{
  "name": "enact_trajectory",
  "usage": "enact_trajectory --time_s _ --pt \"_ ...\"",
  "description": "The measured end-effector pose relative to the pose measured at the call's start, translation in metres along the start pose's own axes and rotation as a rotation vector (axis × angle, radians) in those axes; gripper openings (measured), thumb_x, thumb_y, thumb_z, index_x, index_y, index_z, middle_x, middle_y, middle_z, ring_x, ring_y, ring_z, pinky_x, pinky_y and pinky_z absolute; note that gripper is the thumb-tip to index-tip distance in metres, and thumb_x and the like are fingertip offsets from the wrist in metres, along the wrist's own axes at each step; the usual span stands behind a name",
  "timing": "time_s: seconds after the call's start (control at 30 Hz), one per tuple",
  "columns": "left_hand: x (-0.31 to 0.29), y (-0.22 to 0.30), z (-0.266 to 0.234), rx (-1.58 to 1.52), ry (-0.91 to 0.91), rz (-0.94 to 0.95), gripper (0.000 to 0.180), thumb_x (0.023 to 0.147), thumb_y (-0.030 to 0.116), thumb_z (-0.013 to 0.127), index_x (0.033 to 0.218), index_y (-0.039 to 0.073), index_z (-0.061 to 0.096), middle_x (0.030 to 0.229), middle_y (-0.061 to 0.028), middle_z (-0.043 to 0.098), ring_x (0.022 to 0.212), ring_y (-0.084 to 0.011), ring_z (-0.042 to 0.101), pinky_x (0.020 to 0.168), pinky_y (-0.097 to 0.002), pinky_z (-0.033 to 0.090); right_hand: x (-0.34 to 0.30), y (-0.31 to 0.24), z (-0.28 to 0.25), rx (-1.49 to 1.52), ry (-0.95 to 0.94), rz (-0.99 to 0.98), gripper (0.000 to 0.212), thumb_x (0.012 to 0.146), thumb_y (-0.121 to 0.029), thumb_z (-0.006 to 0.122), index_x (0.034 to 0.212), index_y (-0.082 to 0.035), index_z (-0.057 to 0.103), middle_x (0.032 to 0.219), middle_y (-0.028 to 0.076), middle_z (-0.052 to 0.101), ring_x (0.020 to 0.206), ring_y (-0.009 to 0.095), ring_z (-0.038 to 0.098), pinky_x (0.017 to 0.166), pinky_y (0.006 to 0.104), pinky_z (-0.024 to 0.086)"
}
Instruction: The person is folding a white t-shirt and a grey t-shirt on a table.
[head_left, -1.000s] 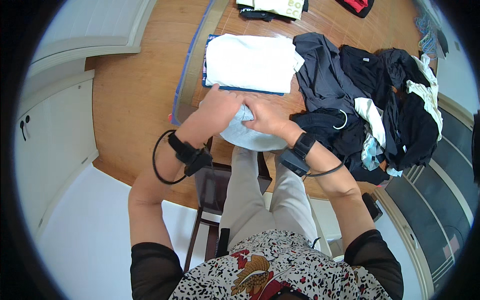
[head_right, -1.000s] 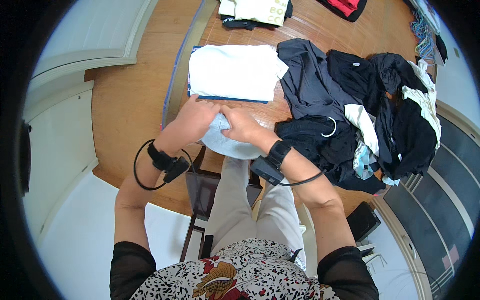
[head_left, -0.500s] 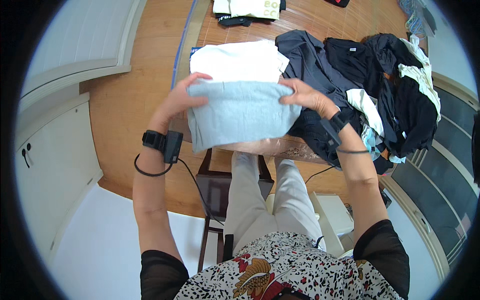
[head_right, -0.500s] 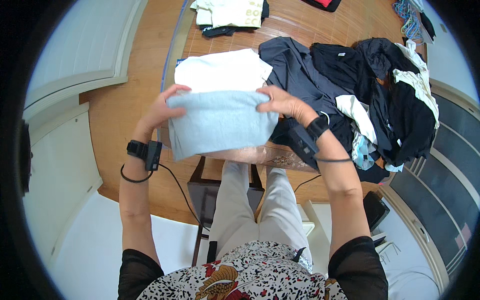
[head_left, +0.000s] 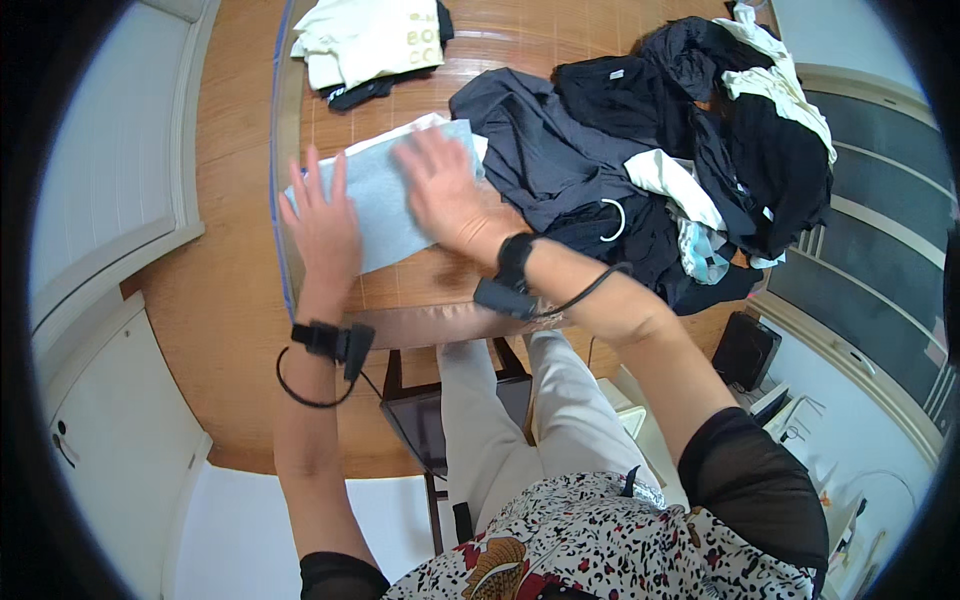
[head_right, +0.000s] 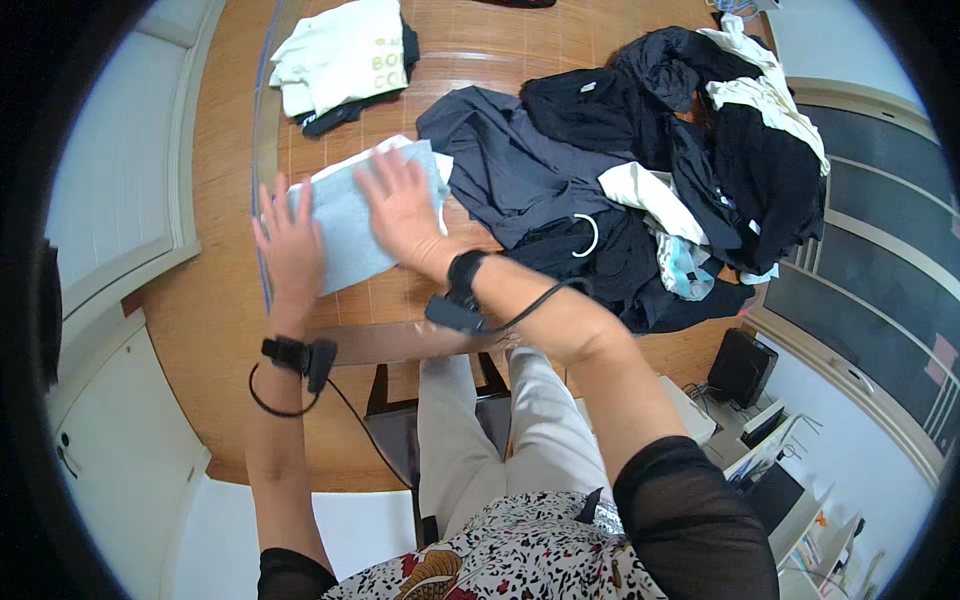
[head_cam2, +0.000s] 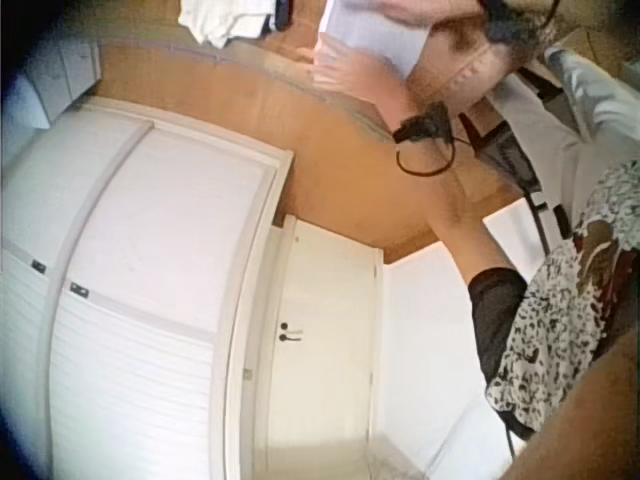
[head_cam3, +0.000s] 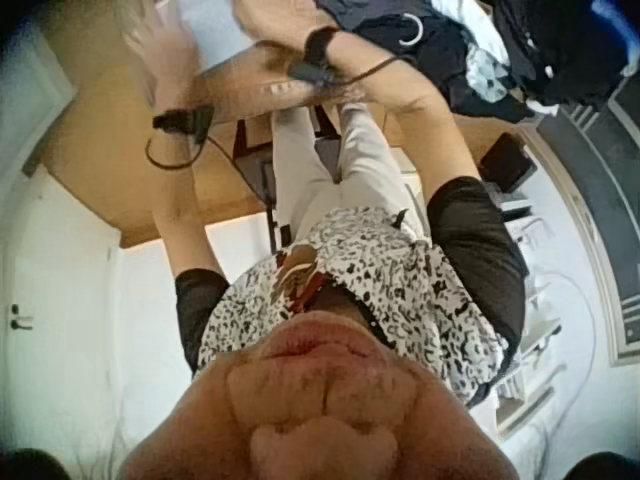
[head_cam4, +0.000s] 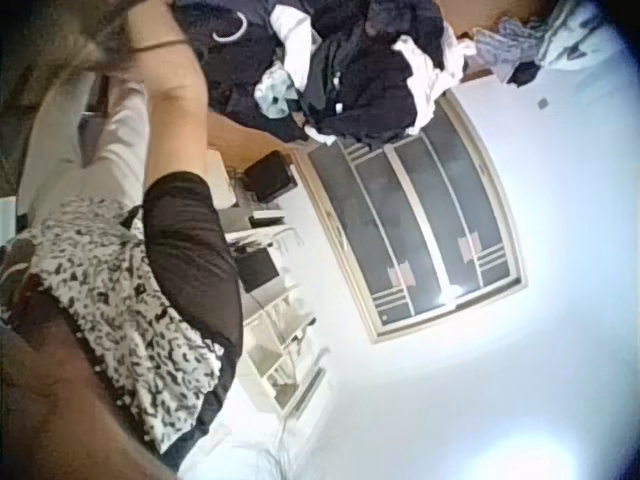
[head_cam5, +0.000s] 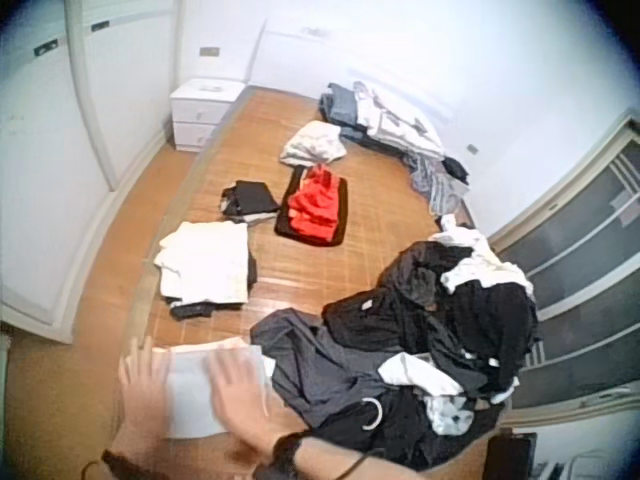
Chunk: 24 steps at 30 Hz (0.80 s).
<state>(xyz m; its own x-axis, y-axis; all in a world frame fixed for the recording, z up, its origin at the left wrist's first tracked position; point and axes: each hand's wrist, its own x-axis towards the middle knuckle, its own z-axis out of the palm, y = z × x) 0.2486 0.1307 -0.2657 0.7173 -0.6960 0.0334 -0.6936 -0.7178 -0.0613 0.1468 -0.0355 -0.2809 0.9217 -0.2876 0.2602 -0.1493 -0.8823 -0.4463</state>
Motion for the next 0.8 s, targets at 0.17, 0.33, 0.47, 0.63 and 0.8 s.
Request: enact_trajectory --time_s 0.17,0.33,0.47,0.63,0.8 --pt "-0.025 0.011 0.005 -0.128 -0.255 0.071 0.068 0.082 0.036 0.062 0.142 0.023 0.033 0.153 -0.0103 0.015 0.139 -0.0407 0.009 0.103 -0.0650 0.016 -0.018 0.000 0.021 -0.014 -0.273 -0.021 0.059 0.085 -0.031 0.056 0.139 -0.016 0.037 0.148 0.019 0.023 0.138 0.039 0.017 0.108 0.0586 0.014" --pt "-0.037 -0.007 0.059 -0.155 -0.124 0.122 0.071 0.080 0.041 0.062 0.142 0.026 0.031 0.153 -0.0111 0.012 0.138 -0.0440 0.007 0.102 -0.0661 0.018 -0.029 0.023 0.047 -0.060 -0.359 0.000 0.063 0.088 -0.042 0.052 0.143 -0.019 0.030 0.151 0.018 0.017 0.140 0.037 0.010 0.109 0.0582 0.009" --pt "-0.036 -0.008 0.074 -0.222 -0.063 0.137 0.072 0.079 0.039 0.064 0.142 0.024 0.032 0.153 -0.0113 0.011 0.138 -0.0442 0.006 0.102 -0.0662 0.019 -0.028 0.025 0.048 -0.042 -0.355 0.004 0.066 0.086 -0.041 0.055 0.143 -0.018 0.031 0.150 0.018 0.018 0.140 0.036 0.011 0.109 0.0581 0.011" --pt "-0.033 -0.005 0.057 -0.189 -0.091 0.120 0.071 0.080 0.036 0.064 0.142 0.023 0.032 0.154 -0.0109 0.010 0.139 -0.0431 0.005 0.103 -0.0654 0.018 -0.021 0.028 0.024 0.039 -0.283 -0.004 0.061 0.085 -0.033 0.057 0.139 -0.013 0.036 0.147 0.020 0.023 0.137 0.037 0.019 0.108 0.0546 0.017" --pt "-0.037 0.009 0.034 -0.069 -0.149 0.095 0.068 0.083 0.034 0.062 0.143 0.023 0.031 0.154 -0.0100 0.010 0.139 -0.0411 0.007 0.103 -0.0647 0.018 -0.039 0.085 -0.017 0.139 0.140 0.300 0.051 0.074 -0.011 0.059 0.122 0.000 0.045 0.131 0.024 0.039 0.120 0.039 0.039 0.098 0.0469 0.032"
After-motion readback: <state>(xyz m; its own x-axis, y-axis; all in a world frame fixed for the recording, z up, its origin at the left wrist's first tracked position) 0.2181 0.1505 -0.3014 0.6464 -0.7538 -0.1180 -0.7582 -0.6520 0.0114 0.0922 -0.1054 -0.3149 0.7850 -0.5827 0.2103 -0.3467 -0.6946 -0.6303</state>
